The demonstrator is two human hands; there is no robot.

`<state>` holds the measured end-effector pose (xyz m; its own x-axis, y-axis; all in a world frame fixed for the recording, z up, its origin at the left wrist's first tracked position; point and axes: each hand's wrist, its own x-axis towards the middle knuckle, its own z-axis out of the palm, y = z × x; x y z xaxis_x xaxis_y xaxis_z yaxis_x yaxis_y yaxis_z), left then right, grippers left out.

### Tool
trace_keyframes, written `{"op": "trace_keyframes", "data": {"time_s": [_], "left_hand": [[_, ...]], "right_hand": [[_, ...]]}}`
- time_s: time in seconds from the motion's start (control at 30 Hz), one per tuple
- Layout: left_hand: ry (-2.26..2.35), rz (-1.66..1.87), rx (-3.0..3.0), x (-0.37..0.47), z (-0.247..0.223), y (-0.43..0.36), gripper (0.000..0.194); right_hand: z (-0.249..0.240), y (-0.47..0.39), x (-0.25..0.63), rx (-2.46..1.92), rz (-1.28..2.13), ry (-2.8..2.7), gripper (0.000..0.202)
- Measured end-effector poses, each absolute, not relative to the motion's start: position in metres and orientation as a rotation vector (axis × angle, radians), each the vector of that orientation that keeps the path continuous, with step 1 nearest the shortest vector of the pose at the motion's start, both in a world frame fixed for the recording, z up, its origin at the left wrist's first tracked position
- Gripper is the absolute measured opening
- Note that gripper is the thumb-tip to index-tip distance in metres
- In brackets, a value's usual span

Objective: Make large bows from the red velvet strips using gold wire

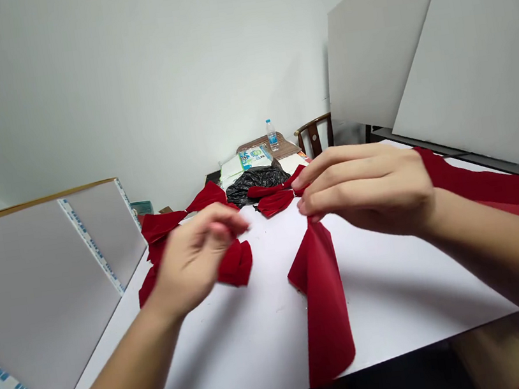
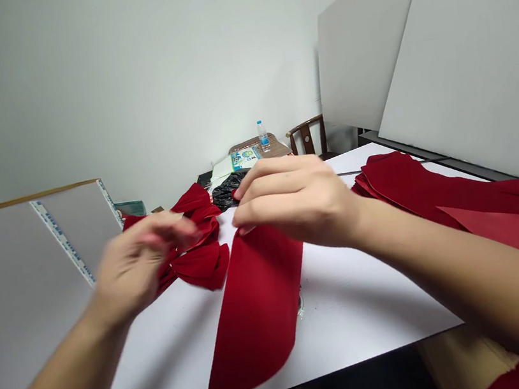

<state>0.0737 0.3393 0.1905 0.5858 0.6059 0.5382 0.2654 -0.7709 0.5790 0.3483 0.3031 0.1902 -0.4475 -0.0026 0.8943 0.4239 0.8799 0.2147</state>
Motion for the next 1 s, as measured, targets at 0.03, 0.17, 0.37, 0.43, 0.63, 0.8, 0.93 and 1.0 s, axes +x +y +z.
{"op": "trace_keyframes", "data": {"time_s": [0.03, 0.17, 0.37, 0.43, 0.63, 0.8, 0.93, 1.0], "left_hand": [[0.633, 0.956, 2.339, 0.087, 0.185, 0.345, 0.049], [0.458, 0.807, 2.085, 0.134, 0.163, 0.349, 0.035], [0.586, 0.843, 1.849, 0.144, 0.168, 0.338, 0.029], [0.638, 0.849, 1.873, 0.143, 0.178, 0.338, 0.025], [0.754, 0.962, 2.258, 0.146, 0.192, 0.335, 0.019], [0.760, 1.132, 2.512, 0.145, 0.196, 0.329, 0.017], [0.809, 1.127, 2.520, 0.128, 0.210, 0.329, 0.023], [0.836, 1.089, 2.502, 0.116, 0.219, 0.328, 0.026]], "right_hand": [[0.190, 0.303, 0.343, -0.285, -0.477, -1.991, 0.021], [0.185, 0.308, 0.332, -0.191, -0.354, -1.971, 0.012], [0.162, 0.315, 0.343, -0.288, 0.318, -1.738, 0.025], [0.152, 0.316, 0.343, -0.339, 0.642, -1.681, 0.040], [0.136, 0.316, 0.330, -0.418, 0.866, -1.500, 0.032], [0.143, 0.314, 0.335, -0.449, 0.771, -1.426, 0.025], [0.159, 0.310, 0.360, -0.538, 0.859, -1.639, 0.033], [0.169, 0.307, 0.372, -0.550, 0.966, -1.794, 0.038]]}}
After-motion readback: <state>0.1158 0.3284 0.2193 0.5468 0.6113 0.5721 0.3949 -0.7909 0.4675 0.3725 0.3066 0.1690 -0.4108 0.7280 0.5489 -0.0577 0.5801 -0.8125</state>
